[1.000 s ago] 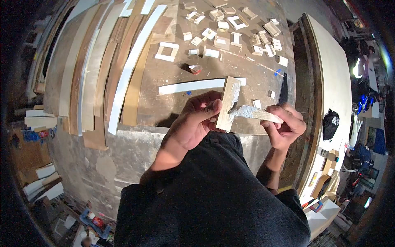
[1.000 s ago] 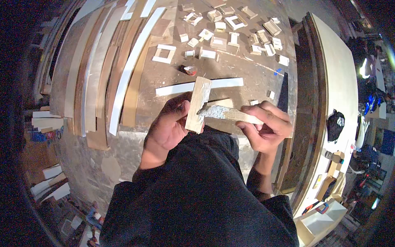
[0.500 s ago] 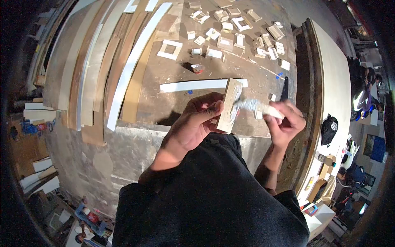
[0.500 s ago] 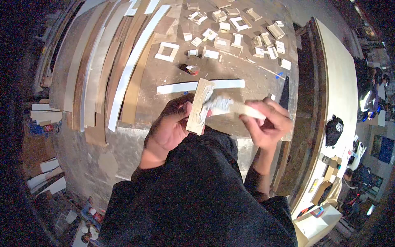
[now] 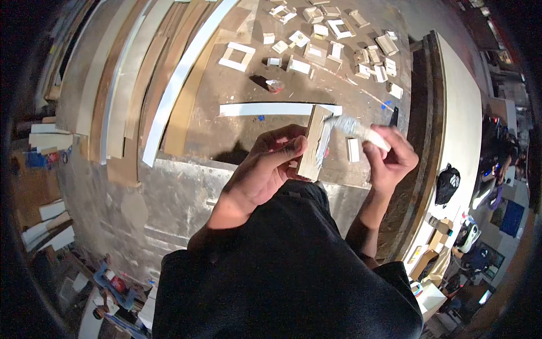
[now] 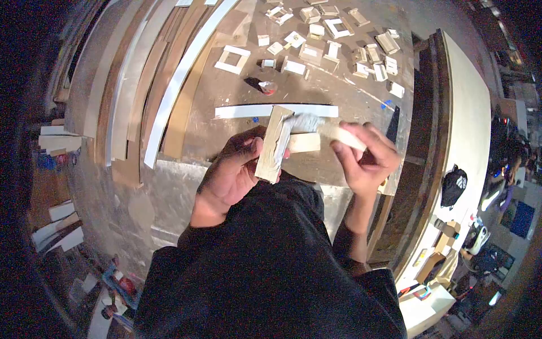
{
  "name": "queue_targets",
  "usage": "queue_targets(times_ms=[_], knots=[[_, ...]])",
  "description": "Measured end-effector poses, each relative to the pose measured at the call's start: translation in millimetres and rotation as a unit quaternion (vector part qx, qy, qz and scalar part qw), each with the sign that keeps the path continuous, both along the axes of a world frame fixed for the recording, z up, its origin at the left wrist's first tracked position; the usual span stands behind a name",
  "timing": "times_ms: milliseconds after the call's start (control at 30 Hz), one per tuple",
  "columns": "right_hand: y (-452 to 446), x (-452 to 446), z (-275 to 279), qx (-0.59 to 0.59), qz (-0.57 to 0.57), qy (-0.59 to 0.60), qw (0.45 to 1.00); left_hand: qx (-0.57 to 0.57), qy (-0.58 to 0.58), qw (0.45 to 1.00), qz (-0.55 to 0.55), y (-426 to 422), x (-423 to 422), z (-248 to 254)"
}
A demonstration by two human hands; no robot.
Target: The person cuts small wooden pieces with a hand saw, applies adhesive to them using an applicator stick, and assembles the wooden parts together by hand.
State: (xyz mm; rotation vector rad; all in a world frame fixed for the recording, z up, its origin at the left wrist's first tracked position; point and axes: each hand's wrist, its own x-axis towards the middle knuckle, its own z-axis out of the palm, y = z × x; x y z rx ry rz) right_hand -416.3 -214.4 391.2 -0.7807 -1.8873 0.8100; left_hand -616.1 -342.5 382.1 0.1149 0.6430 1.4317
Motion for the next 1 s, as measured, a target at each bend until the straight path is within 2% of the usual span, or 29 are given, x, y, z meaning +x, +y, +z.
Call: queue_targets(times_ms=[100, 167, 233, 300, 367, 500, 533, 700, 767, 800, 900, 1000], knots=[[1.4, -5.7, -8.1, -0.022, -0.019, 0.06, 0.998, -0.006, 0.005, 1.0, 0.005, -2.8, -2.7, -5.2], [0.9, -0.2, -7.2, -0.007, 0.07, 0.055, 0.996, 0.048, 0.01, 0.999, -0.007, -9.6, -6.5, -21.4], [-1.2, -1.9, -7.1, -0.045, 0.137, 0.047, 0.988, 0.039, 0.0, 0.999, 0.014, -14.1, -5.9, -25.2], [5.6, -7.1, -13.4, -0.035, 0.129, 0.022, 0.991, 0.032, -0.01, 0.999, 0.031, -16.0, -5.3, -25.5], [11.3, -14.6, -19.2, -0.021, 0.069, -0.002, 0.997, 0.014, -0.01, 1.0, 0.024, -16.9, -5.6, -23.6], [12.6, -19.1, -19.8, -0.058, 0.066, 0.05, 0.995, -0.002, 0.016, 0.999, 0.046, -21.7, -2.5, -20.7], [16.1, -14.8, -18.7, -0.022, 0.097, 0.041, 0.994, 0.01, 0.002, 0.999, 0.053, -22.2, -1.4, -18.6], [13.8, -6.9, -14.0, -0.048, 0.185, 0.094, 0.977, 0.0, 0.018, 0.994, 0.111, -21.2, 13.8, -10.9], [23.4, -5.4, -9.1, -0.008, 0.201, 0.043, 0.979, 0.006, 0.032, 0.995, 0.09, -19.1, 19.8, -7.3], [29.1, -5.1, -4.8, -0.006, 0.191, 0.014, 0.981, 0.006, 0.034, 0.995, 0.092, -18.2, 23.0, -4.6], [41.9, -3.6, -6.6, -0.068, 0.124, 0.032, 0.989, -0.005, 0.081, 0.993, 0.083, -12.9, 35.3, 4.5], [49.2, 5.5, -5.7, -0.099, 0.119, 0.078, 0.985, 0.009, 0.021, 0.994, 0.102, -6.7, 51.9, 11.6]])
